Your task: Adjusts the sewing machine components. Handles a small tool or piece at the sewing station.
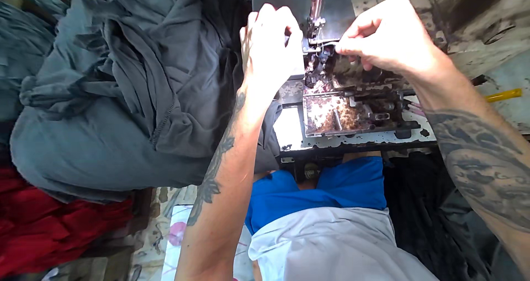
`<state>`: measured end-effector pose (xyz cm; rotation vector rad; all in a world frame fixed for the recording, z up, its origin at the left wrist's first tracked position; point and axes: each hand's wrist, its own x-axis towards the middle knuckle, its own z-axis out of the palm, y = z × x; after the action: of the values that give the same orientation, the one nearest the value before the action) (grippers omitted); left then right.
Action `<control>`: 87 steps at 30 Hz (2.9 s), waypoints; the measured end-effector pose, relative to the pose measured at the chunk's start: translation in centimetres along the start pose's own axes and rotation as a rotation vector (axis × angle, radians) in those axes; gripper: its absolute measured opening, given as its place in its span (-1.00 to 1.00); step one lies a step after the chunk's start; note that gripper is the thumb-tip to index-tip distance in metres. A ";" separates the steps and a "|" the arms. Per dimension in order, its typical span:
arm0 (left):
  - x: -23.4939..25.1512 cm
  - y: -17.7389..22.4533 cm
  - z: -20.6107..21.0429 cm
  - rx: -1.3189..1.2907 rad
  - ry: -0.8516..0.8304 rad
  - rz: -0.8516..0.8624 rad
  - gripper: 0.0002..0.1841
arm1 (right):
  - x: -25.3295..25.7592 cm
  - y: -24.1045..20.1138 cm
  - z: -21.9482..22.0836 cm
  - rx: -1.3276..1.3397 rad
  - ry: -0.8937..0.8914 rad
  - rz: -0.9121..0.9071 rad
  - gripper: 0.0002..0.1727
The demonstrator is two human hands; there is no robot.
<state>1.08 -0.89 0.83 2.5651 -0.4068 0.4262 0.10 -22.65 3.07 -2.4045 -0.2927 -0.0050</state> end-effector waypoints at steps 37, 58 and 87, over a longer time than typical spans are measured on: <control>-0.3 -0.1 0.3 -0.035 0.075 0.022 -0.74 | -1.1 -0.5 1.4 -0.043 0.094 0.086 -0.75; -0.5 -0.1 0.5 -0.052 0.104 0.032 -0.74 | -6.1 1.2 2.2 0.034 0.098 -0.024 -0.72; -0.4 -0.1 0.2 -0.055 0.078 0.023 -0.73 | -5.9 2.0 5.8 -0.331 0.369 -0.310 -0.76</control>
<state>0.77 -0.82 0.42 2.4838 -0.4141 0.5148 -5.64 -21.55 -3.13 -2.5906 -0.5186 -0.6780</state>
